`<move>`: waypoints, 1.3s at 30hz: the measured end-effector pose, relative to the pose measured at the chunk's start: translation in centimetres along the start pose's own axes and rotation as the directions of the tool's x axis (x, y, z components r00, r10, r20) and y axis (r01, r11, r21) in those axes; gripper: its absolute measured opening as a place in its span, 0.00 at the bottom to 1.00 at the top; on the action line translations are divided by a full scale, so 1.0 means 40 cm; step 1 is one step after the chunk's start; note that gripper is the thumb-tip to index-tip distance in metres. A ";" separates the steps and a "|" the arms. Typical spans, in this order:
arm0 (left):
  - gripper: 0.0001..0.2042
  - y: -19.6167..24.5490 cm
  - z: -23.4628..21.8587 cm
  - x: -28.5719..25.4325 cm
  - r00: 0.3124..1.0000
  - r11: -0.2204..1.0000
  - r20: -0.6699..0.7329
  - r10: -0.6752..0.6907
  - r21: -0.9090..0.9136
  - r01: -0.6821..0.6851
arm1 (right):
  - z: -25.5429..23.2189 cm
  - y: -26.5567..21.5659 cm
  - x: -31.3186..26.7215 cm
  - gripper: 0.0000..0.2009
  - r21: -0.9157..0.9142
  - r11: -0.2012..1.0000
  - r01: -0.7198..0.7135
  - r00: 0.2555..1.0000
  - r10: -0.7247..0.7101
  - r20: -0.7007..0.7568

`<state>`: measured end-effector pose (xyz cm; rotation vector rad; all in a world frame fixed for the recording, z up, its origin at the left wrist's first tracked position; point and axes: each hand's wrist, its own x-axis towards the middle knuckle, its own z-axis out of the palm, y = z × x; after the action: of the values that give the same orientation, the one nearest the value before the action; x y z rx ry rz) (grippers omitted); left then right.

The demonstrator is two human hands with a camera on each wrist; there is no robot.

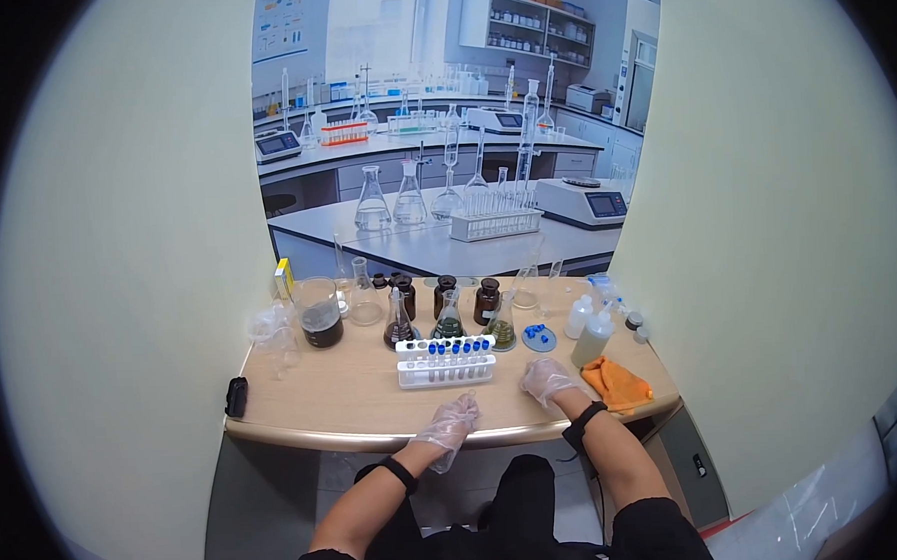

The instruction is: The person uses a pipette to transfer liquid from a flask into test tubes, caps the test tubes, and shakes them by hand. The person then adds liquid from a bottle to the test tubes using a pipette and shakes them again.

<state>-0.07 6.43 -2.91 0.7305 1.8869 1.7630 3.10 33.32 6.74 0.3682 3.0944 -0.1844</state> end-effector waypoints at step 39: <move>0.08 0.038 -0.023 -0.020 1.000 0.996 0.002 0.002 0.087 -0.002 | -0.058 -0.073 -0.035 0.10 0.346 0.914 -0.214 0.948 0.279 -0.153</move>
<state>0.02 5.26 -1.37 0.7658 1.9730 1.6894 3.75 30.44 9.42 0.8332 3.1630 -0.6983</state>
